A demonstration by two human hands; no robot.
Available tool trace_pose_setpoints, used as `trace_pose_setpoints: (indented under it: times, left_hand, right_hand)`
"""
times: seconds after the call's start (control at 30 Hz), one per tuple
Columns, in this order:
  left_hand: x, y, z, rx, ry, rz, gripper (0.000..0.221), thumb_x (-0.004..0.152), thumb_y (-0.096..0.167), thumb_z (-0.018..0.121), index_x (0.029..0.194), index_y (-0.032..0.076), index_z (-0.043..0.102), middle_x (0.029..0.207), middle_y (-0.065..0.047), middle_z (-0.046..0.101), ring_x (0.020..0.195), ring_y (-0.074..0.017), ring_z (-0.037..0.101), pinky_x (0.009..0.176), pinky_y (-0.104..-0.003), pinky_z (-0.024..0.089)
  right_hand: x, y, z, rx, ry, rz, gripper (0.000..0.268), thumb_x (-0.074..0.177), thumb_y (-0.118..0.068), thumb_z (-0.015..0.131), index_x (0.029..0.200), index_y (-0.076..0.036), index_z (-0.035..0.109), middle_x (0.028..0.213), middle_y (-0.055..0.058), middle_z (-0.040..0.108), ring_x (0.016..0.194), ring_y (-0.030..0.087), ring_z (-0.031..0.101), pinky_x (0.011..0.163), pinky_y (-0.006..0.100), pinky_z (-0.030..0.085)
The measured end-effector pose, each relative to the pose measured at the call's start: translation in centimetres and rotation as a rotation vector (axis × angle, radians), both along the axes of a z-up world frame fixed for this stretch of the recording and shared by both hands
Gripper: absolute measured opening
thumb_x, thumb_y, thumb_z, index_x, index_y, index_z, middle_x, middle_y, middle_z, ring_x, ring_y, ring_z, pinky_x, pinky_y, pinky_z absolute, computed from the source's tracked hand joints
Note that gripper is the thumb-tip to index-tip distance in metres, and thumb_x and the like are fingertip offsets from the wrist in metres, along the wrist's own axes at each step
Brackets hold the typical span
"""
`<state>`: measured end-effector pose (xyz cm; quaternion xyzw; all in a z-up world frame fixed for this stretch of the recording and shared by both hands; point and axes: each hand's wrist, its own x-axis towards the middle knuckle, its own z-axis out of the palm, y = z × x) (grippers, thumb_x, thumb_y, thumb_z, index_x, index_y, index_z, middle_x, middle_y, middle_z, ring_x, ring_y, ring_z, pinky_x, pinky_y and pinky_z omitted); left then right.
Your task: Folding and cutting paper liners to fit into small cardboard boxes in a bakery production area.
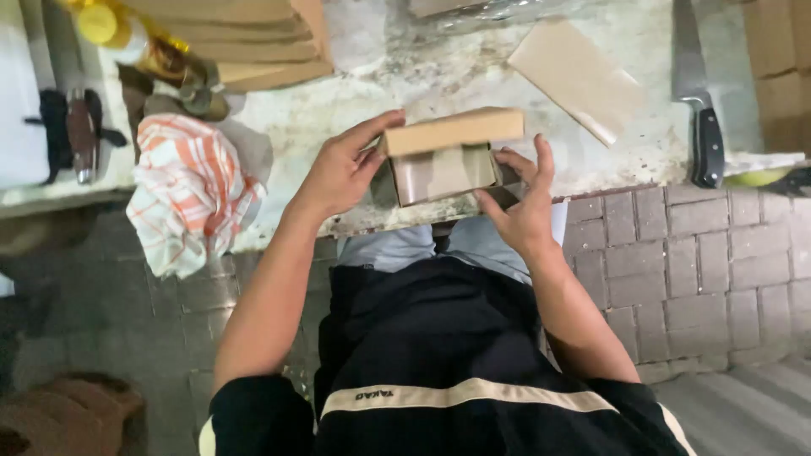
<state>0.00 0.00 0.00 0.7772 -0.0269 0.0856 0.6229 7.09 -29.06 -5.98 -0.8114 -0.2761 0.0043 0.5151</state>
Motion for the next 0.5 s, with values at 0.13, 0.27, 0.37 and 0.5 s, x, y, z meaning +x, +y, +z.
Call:
trace_pose_setpoints:
  times: [0.13, 0.27, 0.37, 0.5]
  left_hand:
    - [-2.3, -1.0, 0.1, 0.2, -0.119, -0.027, 0.052, 0.096, -0.015, 0.049, 0.137, 0.016, 0.06, 0.138, -0.009, 0.059, 0.135, -0.0321, 0.047, 0.112, -0.046, 0.04]
    - [-3.1, -1.2, -2.1, 0.467, -0.158, -0.061, 0.052, 0.092, -0.014, 0.046, 0.134, 0.012, 0.062, 0.147, -0.013, 0.05, 0.142, -0.0376, 0.033, 0.113, -0.05, 0.035]
    - [-3.6, -1.7, -2.8, 0.641, -0.152, -0.05, 0.057, 0.081, -0.005, 0.056, 0.134, 0.015, 0.061, 0.151, -0.009, 0.046, 0.145, -0.0343, 0.03, 0.116, -0.047, 0.032]
    - [-3.9, -2.3, -2.2, 0.729, -0.168, 0.006, 0.06, 0.075, 0.023, 0.071, 0.134, 0.014, 0.064, 0.154, -0.007, 0.044, 0.148, -0.0303, 0.028, 0.118, -0.045, 0.029]
  right_hand:
    - [0.0, -0.7, -0.4, -0.049, 0.026, 0.032, 0.115, 0.083, -0.005, 0.084, 0.156, -0.009, -0.005, 0.126, 0.018, 0.061, 0.128, 0.036, 0.056, 0.114, 0.049, 0.04]
    - [0.3, -0.4, 0.2, -0.028, 0.031, 0.024, 0.11, 0.08, 0.001, 0.081, 0.155, -0.006, 0.0, 0.122, 0.017, 0.064, 0.127, 0.037, 0.057, 0.111, 0.049, 0.04]
    - [0.0, -0.4, 0.4, -0.031, 0.021, 0.022, 0.106, 0.079, 0.001, 0.079, 0.154, -0.004, 0.004, 0.12, 0.015, 0.064, 0.127, 0.036, 0.056, 0.111, 0.049, 0.041]
    - [0.1, -0.6, 0.6, -0.132, -0.067, 0.056, 0.098, 0.07, 0.002, 0.076, 0.151, -0.004, 0.021, 0.132, 0.018, 0.047, 0.128, 0.042, 0.048, 0.11, 0.047, 0.043]
